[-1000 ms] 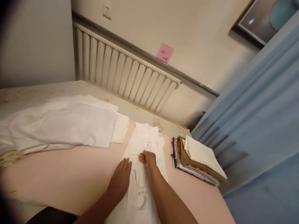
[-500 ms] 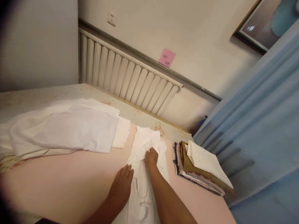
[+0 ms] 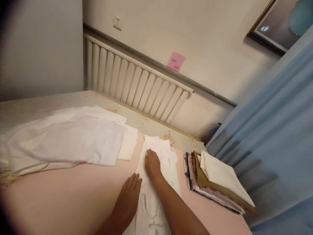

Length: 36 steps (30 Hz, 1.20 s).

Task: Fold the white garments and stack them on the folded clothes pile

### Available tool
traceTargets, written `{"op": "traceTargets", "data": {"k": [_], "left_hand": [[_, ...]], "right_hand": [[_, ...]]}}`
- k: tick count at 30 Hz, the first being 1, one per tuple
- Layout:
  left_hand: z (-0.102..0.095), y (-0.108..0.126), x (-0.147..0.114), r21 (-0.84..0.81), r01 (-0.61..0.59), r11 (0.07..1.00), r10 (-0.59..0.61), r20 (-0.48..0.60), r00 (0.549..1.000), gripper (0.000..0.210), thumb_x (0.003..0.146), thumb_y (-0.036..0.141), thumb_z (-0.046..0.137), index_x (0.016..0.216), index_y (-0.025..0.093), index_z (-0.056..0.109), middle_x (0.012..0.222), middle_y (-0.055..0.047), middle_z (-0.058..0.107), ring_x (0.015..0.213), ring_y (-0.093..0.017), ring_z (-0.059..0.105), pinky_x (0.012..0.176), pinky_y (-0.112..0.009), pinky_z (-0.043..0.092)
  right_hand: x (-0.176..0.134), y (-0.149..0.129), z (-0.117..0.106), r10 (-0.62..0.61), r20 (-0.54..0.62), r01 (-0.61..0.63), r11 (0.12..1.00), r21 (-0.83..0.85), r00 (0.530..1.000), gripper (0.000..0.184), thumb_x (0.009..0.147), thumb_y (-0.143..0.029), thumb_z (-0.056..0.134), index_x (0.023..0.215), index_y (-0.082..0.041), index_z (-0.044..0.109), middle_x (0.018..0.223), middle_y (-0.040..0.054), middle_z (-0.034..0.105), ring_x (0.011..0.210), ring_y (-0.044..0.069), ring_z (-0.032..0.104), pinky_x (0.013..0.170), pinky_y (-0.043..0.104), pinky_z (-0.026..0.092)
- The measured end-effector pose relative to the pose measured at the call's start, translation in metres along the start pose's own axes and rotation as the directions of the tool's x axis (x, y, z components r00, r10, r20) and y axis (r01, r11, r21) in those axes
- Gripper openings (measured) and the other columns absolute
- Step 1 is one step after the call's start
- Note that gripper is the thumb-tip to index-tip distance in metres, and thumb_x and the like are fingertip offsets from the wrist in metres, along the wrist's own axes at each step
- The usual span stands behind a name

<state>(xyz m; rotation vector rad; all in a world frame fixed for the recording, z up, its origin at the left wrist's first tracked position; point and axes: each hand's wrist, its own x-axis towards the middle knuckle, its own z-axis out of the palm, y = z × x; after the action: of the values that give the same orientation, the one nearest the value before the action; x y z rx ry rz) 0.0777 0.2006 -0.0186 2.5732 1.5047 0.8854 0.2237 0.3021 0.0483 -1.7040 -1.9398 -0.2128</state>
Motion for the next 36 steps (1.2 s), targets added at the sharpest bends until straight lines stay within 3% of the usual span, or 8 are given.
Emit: {"op": "traceTargets", "data": {"k": [3,7,11,18,25,31,36], "left_hand": [[-0.005,-0.002,0.003,0.015,0.002,1.000,-0.003,0.081,0.997,0.047,0.085,0.009,0.040,0.129,0.016,0.057,0.142,-0.011,0.050,0.135,-0.027,0.041,0.110,-0.048,0.034],[-0.012,-0.002,0.001,0.015,-0.036,0.999,0.033,0.152,0.988,0.045,0.089,0.020,0.043,0.132,0.019,0.055,0.143,-0.011,0.048,0.136,-0.029,0.038,0.110,-0.053,0.031],[-0.018,-0.001,0.000,0.008,-0.073,0.997,0.070,0.179,0.981,0.045,0.091,0.025,0.040,0.134,0.020,0.052,0.145,-0.011,0.045,0.137,-0.030,0.037,0.109,-0.056,0.031],[-0.022,-0.002,0.001,-0.015,-0.102,0.995,0.102,0.197,0.975,0.047,0.091,0.026,0.038,0.136,0.022,0.050,0.145,-0.008,0.047,0.136,-0.029,0.038,0.109,-0.057,0.030],[-0.013,-0.003,0.001,0.010,-0.100,0.995,0.096,0.179,0.979,0.047,0.092,0.026,0.034,0.136,0.021,0.050,0.145,-0.008,0.046,0.137,-0.028,0.037,0.110,-0.058,0.027],[-0.007,-0.004,0.001,0.026,-0.107,0.994,0.104,0.101,0.989,0.045,0.092,0.026,0.035,0.133,0.022,0.053,0.143,-0.007,0.049,0.135,-0.028,0.040,0.109,-0.056,0.027],[-0.002,-0.009,-0.001,0.030,-0.154,0.988,0.153,0.044,0.987,0.044,0.091,0.023,0.036,0.132,0.021,0.055,0.141,-0.008,0.052,0.133,-0.029,0.042,0.108,-0.056,0.027]], "right_hand": [[0.007,0.001,0.019,-0.104,0.163,0.111,0.993,-0.036,0.981,0.042,0.094,-0.026,0.041,0.133,-0.012,0.052,0.139,0.0144,0.050,0.133,0.024,0.039,0.111,0.043,0.030],[0.011,0.010,0.042,-0.082,0.324,0.122,0.987,-0.107,0.942,0.051,0.096,-0.036,0.045,0.140,-0.011,0.043,0.148,0.0174,0.037,0.140,0.029,0.029,0.113,0.048,0.023],[0.017,0.016,0.054,-0.051,0.331,0.102,0.985,-0.138,0.942,0.055,0.098,-0.044,0.040,0.144,-0.015,0.037,0.153,0.0150,0.029,0.142,0.027,0.022,0.113,0.049,0.019],[0.030,0.014,0.056,-0.017,0.330,0.062,0.990,-0.127,0.944,0.056,0.097,-0.045,0.043,0.143,-0.013,0.039,0.152,0.0168,0.028,0.142,0.029,0.022,0.114,0.049,0.017],[0.011,0.005,0.031,-0.012,0.363,0.047,0.995,-0.087,0.932,0.058,0.096,-0.047,0.045,0.143,-0.013,0.040,0.150,0.0163,0.034,0.141,0.030,0.027,0.113,0.049,0.024],[-0.059,0.010,-0.014,-0.109,0.183,0.113,0.994,-0.009,0.977,0.052,0.095,-0.038,0.047,0.142,-0.015,0.042,0.146,0.0143,0.042,0.139,0.027,0.032,0.113,0.049,0.028],[-0.112,0.052,-0.047,-0.030,-0.007,0.029,0.998,-0.054,1.000,0.047,0.098,-0.033,0.038,0.143,-0.019,0.039,0.146,0.0109,0.042,0.137,0.024,0.036,0.112,0.047,0.034]]}}
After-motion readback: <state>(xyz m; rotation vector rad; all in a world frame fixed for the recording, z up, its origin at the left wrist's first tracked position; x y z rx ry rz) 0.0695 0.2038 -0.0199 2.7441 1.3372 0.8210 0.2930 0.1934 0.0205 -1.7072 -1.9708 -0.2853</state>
